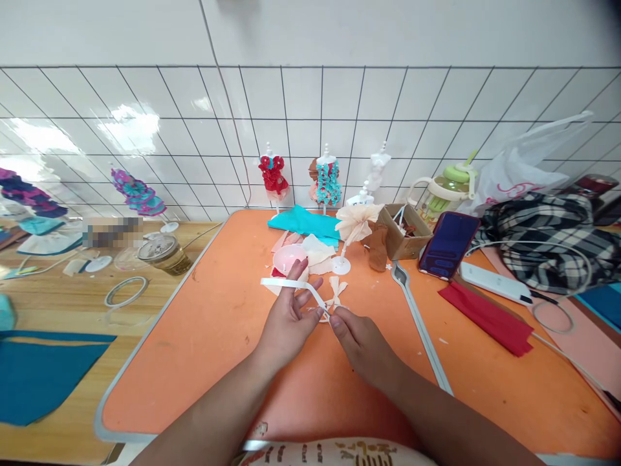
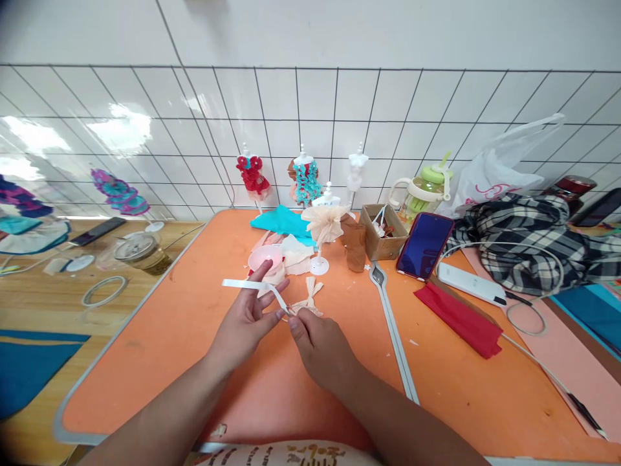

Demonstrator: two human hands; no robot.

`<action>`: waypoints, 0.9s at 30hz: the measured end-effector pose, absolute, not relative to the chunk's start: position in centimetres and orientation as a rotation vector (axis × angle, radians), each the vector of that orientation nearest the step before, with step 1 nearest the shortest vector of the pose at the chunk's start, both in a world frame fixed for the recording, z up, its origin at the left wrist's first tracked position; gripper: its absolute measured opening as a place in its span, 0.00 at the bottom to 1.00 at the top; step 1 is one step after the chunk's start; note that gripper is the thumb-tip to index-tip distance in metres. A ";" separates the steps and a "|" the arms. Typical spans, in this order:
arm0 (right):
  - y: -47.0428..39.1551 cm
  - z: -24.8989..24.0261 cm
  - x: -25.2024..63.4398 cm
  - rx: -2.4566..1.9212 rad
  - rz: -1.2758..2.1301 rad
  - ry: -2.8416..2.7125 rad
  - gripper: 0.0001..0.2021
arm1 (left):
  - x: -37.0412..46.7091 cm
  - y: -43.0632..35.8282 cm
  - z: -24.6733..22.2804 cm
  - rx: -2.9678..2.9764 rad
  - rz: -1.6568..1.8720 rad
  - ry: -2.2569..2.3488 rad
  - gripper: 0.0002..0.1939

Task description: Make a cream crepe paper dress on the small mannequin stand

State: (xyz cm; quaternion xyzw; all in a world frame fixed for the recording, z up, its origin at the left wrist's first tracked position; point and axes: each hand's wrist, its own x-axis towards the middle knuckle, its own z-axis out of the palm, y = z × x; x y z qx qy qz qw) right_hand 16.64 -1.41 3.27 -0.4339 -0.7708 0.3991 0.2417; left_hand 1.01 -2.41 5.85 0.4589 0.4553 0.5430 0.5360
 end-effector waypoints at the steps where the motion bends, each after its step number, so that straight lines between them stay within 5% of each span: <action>1: -1.4 3.3 16.6 -1.206 1.083 -2.102 0.16 | 1.2 -2.5 5.9 1.107 1.308 1.087 0.42; 27: -1.4 2.3 16.2 -1.171 1.260 -1.811 0.16 | 2.3 -2.6 5.1 1.042 1.418 1.082 0.44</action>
